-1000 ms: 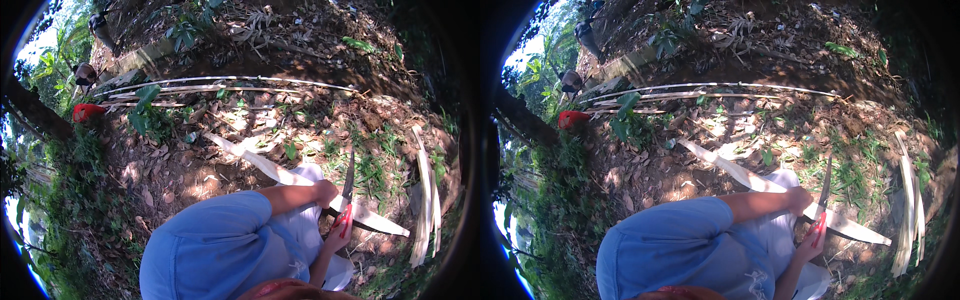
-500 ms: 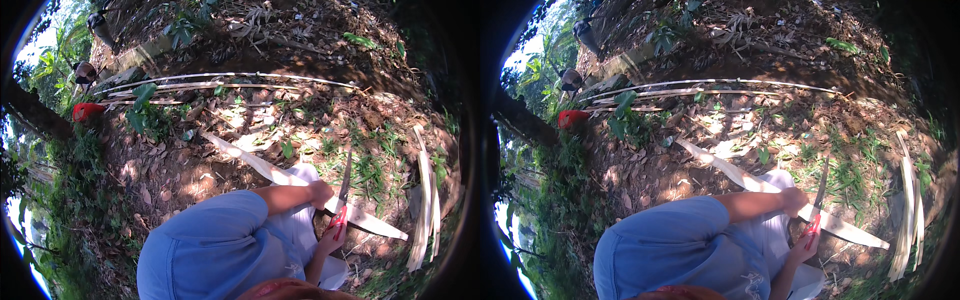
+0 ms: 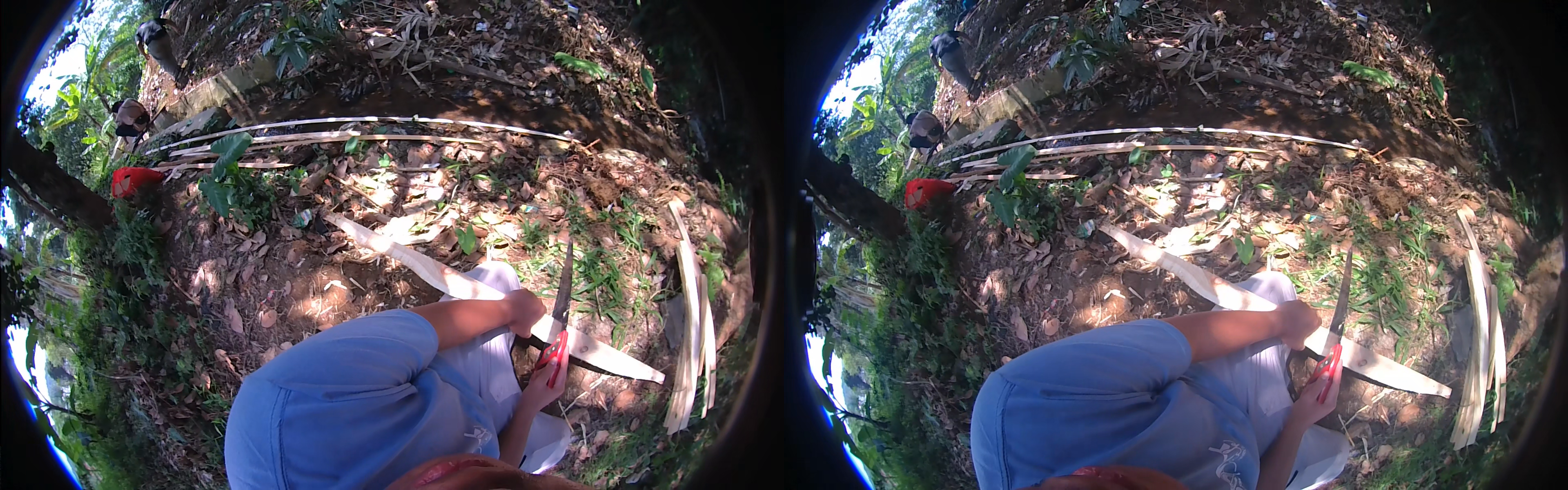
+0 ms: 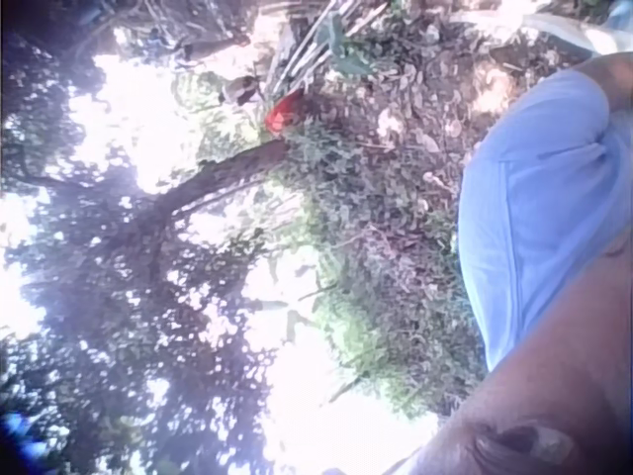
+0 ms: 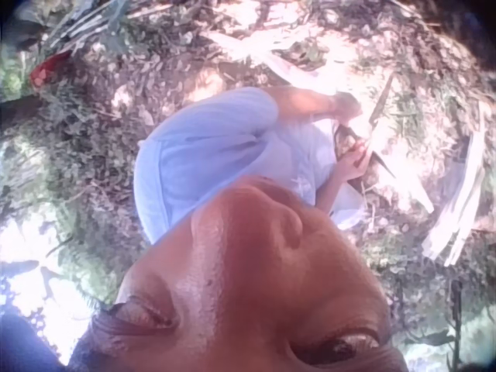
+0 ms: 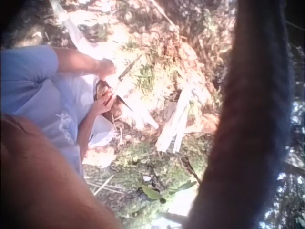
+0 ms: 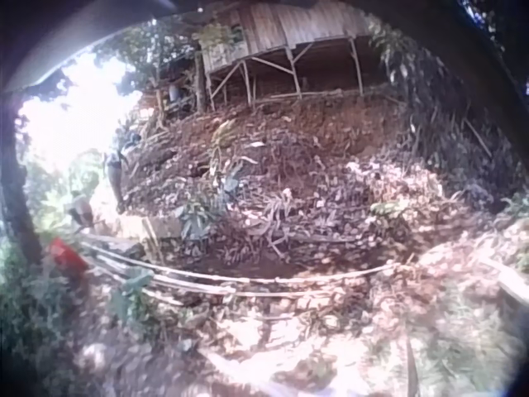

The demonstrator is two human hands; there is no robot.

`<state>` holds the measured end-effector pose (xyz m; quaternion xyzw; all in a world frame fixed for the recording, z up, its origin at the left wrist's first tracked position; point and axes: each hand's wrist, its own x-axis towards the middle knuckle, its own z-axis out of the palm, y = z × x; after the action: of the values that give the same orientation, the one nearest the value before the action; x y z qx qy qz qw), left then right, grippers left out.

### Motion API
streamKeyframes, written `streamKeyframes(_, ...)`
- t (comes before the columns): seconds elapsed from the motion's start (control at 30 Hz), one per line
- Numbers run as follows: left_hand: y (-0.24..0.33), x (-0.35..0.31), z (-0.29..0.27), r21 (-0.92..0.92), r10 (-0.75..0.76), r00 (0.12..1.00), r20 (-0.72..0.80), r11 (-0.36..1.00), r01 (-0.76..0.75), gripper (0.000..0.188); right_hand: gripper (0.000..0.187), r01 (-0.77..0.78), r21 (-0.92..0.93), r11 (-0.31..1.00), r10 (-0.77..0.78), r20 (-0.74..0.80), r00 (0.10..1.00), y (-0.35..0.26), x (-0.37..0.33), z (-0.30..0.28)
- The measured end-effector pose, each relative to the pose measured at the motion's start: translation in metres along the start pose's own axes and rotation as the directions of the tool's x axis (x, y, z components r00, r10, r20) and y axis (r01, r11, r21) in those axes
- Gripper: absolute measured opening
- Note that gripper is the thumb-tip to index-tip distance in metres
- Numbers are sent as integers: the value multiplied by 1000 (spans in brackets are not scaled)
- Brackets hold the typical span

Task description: The person sits on the ground and uses a red-handled hand saw to cut a long, thin piece of light-colored wood. They hold the wood with their left hand and saw with their right hand, eventually cutting the piece into smaller segments.

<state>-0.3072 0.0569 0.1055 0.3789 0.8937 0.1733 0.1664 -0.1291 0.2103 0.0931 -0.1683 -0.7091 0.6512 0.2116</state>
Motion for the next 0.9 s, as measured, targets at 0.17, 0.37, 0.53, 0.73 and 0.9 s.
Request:
streamKeyframes(0.17, -1, 0, 10, 20, -39, 999, -26, 999, 40, 38, 47, -34, -135, 990, 42, 58, 997, -31, -8, 1)
streamKeyframes(0.37, 12, 5, -21, 66, 96, 995, -25, 993, -94, 33, 47, 67, -88, 994, -70, -38, 997, -8, 6, -20)
streamKeyframes(0.53, 20, 25, -42, 182, 97, 995, -19, 979, -92, 35, 44, -28, 97, 995, 32, -44, 999, -61, 7, -13)
streamKeyframes(0.73, 16, 11, -22, 75, 82, 997, 1, 994, -82, 29, 45, 268, -200, 942, -289, -83, 954, -33, 6, 0)
streamKeyframes(0.9, 22, -4, 7, -22, -32, 996, 80, 999, 34, 37, 44, 13, -154, 988, -10, 21, 1000, -35, -6, -9)
